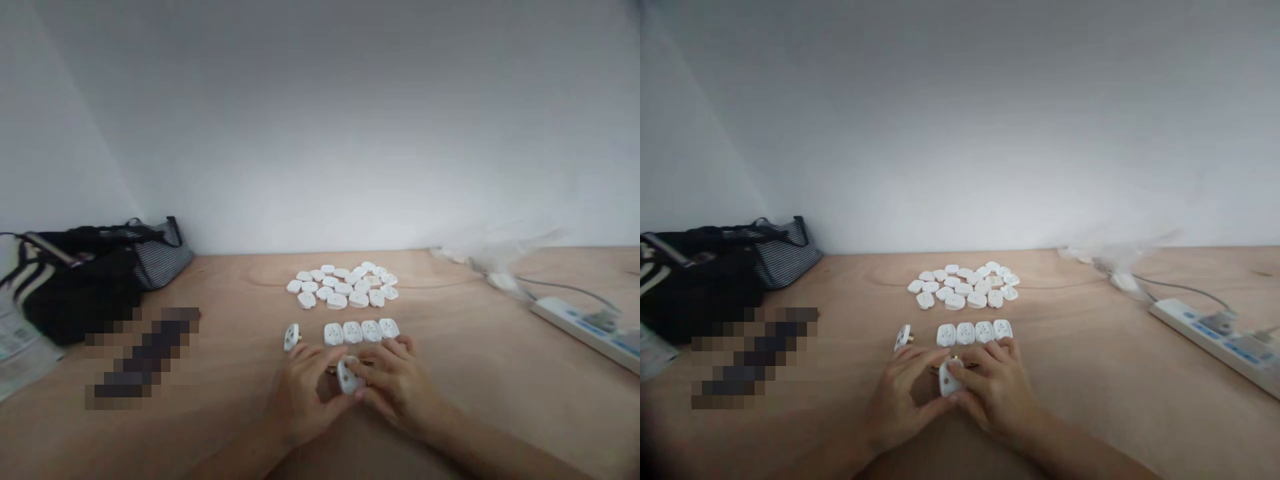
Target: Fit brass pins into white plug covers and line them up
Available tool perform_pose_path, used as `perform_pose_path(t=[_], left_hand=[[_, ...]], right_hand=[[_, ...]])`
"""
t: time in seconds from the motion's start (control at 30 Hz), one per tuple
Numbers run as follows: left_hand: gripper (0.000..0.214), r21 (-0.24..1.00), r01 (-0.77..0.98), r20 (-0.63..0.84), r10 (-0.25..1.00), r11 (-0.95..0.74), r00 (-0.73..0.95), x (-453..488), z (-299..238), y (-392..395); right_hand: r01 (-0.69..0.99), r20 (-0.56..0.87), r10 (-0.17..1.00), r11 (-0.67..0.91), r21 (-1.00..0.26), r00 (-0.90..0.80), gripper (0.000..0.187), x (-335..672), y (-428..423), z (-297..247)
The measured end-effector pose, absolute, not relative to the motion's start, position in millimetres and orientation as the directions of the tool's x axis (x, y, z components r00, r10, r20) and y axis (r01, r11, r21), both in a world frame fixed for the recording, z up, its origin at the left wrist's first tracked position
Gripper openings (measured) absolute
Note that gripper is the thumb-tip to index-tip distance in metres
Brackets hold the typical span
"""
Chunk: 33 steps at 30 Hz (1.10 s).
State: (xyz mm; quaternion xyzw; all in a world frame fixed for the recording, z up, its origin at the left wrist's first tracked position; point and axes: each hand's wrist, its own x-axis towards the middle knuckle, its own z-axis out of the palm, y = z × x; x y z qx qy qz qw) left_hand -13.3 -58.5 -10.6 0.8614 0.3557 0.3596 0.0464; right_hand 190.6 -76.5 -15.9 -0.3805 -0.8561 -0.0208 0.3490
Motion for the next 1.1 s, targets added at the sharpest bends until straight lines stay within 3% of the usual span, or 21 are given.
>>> perform_pose_path(t=[0.1,0.23,0.43,0.57,0.77,0.93,1.1], left_hand=[[0.053,0.359,0.593,0.560,0.675,-0.721,0.481,-15,-10,-59],[0.060,0.408,0.614,0.519,0.725,-0.676,0.453,-19,-16,-58],[0.067,0.571,0.556,0.402,0.796,-0.605,0.453,-20,-19,-55],[0.065,0.648,0.519,0.332,0.820,-0.557,0.466,-24,-15,-58],[0.067,0.534,0.580,0.258,0.772,-0.615,0.581,-47,-22,-65],[0.057,0.460,0.632,0.200,0.766,-0.624,0.611,-53,-22,-69],[0.053,0.465,0.628,0.221,0.768,-0.625,0.601,-49,-13,-72]], right_hand=[[0.654,0.590,0.635,0.722,-0.225,-0.498,0.051,194,-78,-16],[0.613,0.485,0.725,0.682,-0.400,-0.490,0.059,196,-75,-15],[0.485,0.375,0.810,0.575,-0.659,-0.451,0.045,191,-68,-19],[0.418,0.375,0.840,0.526,-0.740,-0.393,0.041,186,-65,-26],[0.586,0.432,0.870,0.483,-0.650,-0.238,0.036,176,-30,-13],[0.675,0.389,0.869,0.486,-0.555,-0.306,0.035,143,6,-4],[0.703,0.353,0.848,0.527,-0.477,-0.396,0.039,115,20,-10]])
